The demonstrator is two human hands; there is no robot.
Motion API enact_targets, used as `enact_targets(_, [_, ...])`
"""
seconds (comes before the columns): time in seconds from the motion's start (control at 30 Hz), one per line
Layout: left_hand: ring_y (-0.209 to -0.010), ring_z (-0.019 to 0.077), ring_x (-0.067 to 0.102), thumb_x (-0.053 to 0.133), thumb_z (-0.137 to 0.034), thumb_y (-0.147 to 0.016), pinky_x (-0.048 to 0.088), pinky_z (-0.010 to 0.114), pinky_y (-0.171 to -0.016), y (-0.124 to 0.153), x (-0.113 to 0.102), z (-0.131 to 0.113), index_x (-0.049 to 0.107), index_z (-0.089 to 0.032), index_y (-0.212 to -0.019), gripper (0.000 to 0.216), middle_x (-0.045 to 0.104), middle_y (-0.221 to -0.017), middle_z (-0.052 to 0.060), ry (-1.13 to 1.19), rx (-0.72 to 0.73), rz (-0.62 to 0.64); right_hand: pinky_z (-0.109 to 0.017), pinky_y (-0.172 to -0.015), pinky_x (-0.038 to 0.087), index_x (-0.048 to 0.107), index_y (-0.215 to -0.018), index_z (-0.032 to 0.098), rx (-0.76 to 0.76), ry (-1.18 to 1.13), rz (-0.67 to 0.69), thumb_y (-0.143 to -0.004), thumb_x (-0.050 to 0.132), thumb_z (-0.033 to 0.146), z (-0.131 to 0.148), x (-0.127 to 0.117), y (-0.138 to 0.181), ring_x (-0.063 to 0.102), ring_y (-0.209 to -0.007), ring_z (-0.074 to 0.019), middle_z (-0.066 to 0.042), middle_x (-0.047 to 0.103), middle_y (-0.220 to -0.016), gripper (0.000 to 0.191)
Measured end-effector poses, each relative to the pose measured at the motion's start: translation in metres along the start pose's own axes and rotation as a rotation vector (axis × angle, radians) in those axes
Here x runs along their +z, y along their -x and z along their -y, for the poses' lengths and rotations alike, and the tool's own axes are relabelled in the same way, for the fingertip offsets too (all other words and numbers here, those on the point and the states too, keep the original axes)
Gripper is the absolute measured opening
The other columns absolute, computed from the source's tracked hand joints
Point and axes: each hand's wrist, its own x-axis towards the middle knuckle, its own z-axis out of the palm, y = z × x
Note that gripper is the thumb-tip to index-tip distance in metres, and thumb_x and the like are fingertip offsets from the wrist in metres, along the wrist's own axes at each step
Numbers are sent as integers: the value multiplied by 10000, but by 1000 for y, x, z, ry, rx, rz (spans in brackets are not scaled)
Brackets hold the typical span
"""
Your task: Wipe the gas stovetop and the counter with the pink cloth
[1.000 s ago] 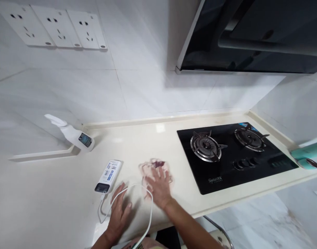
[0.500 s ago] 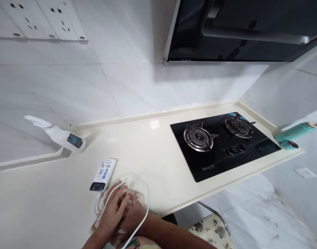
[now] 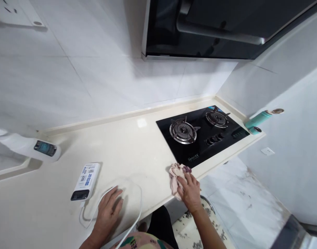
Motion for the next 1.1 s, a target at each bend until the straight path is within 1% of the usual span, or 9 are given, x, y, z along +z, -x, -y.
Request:
enact_targets(0.13, [-1269,292,649,543,-445,-993,552,534,-1090,0,-3,5,719,-299,-1231,330,710,-1337,92,46,-10,22,-503,-980,460,752,-1250,264,280,15,-121,-931,505,379,-39,-11,-10,503,-1284,-380,-150,548,-1464,420])
enact_targets(0.27, [-1264,302,652,539,-476,-987,543,563,-1107,-1,-7,1,732,-293,-1201,341,727,-1307,91,107,-79,44,-539,-971,454,735,-1286,245,319,68,-87,-932,508,395,-11,-18,-10,491,-1268,-411,-175,541,-1451,446])
enact_targets(0.37, [-1270,304,651,537,-480,-987,539,570,-1119,-2,-10,-3,728,-280,-1211,356,731,-1300,96,117,-102,60,-574,-997,438,721,-1329,274,94,60,73,-924,552,420,39,-14,17,486,-1274,-434,-176,555,-1461,463])
enact_targets(0.53, [-1260,280,661,538,-460,-987,575,505,-1094,0,-12,-11,716,-244,-1228,369,719,-1314,115,136,-126,62,-608,-1065,408,673,-1385,385,-424,-133,288,-870,685,550,124,5,53,464,-1353,-434,-103,555,-1527,541])
enact_targets(0.7, [-1304,265,640,528,-397,-996,570,499,-1114,6,-26,-25,682,-258,-1295,364,688,-1377,105,134,-109,60,-636,-1114,400,742,-1250,345,-932,-302,341,-930,670,567,216,16,31,480,-1368,-385,-91,604,-1487,396])
enact_targets(0.83, [-1421,310,542,573,-375,-980,496,578,-1182,16,-45,-36,639,-305,-1368,400,604,-1497,102,-15,-60,4,-657,-1210,304,684,-1358,292,-1052,-417,406,-810,785,630,258,10,13,330,-1504,-417,-99,473,-1621,652])
enact_targets(0.9, [-1453,313,513,562,-362,-985,493,563,-1180,25,-50,-38,601,-313,-1420,439,548,-1561,109,-82,-28,-7,-568,-1235,316,701,-1332,322,-1012,-524,411,-834,778,559,250,7,8,396,-1479,-346,-58,484,-1611,556])
enact_targets(0.97, [-1468,317,499,561,-376,-986,497,544,-1168,37,-49,-39,561,-310,-1468,486,511,-1600,121,-136,3,17,-464,-1218,363,732,-1276,340,-929,-642,345,-908,703,439,221,7,-1,463,-1435,-269,-28,511,-1582,382])
enact_targets(1.1, [-1442,427,495,682,-577,-882,465,626,-1127,48,-27,-42,516,-288,-1524,724,542,-1564,193,-298,48,83,-443,-1115,446,752,-1225,288,-541,-639,-11,-1001,505,321,133,17,-32,521,-1370,-258,-78,554,-1520,336])
